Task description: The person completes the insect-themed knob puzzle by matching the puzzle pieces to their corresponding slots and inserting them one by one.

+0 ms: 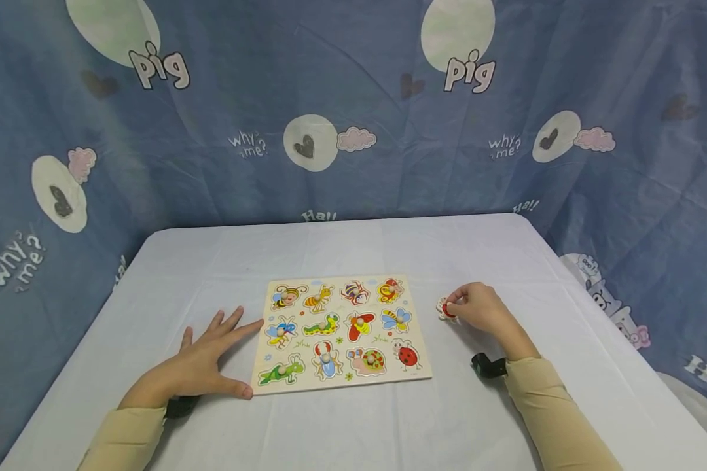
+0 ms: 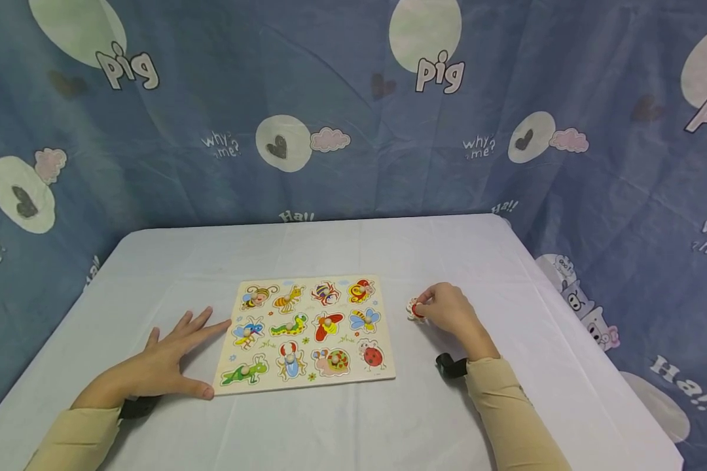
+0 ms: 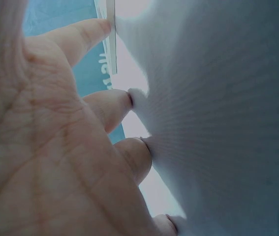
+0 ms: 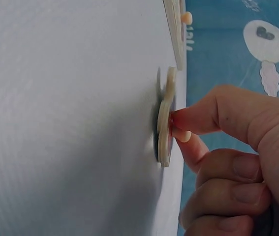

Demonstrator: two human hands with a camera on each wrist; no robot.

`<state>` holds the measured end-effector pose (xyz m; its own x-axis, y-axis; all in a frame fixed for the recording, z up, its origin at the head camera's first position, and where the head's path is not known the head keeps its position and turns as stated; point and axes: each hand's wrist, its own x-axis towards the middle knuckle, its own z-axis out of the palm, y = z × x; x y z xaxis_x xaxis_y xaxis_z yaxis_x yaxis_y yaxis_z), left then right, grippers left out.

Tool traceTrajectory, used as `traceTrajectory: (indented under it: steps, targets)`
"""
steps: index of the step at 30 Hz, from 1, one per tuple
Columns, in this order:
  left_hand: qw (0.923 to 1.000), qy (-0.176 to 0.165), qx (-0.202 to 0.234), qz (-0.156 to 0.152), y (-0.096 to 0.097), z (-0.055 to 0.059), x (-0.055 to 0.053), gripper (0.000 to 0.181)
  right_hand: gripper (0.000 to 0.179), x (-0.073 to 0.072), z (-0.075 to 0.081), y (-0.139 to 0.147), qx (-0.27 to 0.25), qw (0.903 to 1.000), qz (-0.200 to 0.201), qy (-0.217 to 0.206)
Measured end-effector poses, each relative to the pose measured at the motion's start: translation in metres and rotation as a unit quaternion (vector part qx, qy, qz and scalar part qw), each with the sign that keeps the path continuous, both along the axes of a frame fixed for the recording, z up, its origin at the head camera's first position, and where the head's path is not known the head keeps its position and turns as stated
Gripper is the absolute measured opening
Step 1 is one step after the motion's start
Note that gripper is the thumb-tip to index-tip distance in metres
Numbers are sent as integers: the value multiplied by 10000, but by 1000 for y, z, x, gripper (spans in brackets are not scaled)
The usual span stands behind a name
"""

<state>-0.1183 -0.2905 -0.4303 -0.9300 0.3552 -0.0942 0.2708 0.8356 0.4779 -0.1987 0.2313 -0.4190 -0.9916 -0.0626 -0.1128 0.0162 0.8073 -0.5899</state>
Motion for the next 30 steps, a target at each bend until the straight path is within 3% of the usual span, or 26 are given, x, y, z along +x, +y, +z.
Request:
traceTrajectory:
  steps: [30]
  targets:
    - [10000, -63, 71, 16, 0, 1, 0, 124, 23, 2, 1, 10, -142, 9996, 235, -102]
